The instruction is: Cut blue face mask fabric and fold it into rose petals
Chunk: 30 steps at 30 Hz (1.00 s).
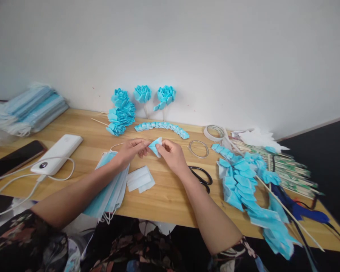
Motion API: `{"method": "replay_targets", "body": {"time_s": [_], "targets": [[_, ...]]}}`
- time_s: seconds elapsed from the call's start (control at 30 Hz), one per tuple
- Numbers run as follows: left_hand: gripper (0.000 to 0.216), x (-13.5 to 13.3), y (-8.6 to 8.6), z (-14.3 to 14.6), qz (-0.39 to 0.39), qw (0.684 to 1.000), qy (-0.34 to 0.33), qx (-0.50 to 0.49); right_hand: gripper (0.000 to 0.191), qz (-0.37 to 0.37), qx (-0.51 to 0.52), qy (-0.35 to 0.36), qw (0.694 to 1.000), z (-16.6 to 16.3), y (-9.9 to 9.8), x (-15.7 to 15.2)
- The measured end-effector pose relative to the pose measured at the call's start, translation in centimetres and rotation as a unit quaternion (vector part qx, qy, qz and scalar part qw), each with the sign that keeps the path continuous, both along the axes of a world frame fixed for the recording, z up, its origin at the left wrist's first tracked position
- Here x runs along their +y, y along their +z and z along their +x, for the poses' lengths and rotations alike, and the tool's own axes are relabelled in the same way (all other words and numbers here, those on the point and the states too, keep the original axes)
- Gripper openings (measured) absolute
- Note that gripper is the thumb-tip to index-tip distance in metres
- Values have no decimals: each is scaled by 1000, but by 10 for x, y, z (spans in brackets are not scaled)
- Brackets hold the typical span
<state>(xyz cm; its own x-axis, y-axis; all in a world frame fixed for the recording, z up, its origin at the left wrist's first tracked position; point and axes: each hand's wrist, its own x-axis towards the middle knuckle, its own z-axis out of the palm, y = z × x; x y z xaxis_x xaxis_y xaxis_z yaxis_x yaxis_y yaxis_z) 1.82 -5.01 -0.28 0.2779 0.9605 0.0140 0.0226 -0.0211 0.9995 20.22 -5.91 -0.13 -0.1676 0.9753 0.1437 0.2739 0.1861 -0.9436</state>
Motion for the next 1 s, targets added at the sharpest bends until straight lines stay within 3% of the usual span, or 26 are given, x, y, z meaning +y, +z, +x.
{"method": "replay_targets", "body": {"time_s": [0.23,0.47,0.83,1.0], "targets": [[36,0,-5,-1,45,997,-14,67,29,14,-33,26,999,-2,2,-3],[42,3,-5,-1,-7,1000,27,-5,26,47,68,-36,996,-1,-1,0],[37,2,-5,0,-5,1000,23,-13,18,49,-35,-18,998,-7,-2,-2],[37,2,-5,0,-6,1000,13,-1,16,43,-36,-26,998,-7,-3,-2]]}}
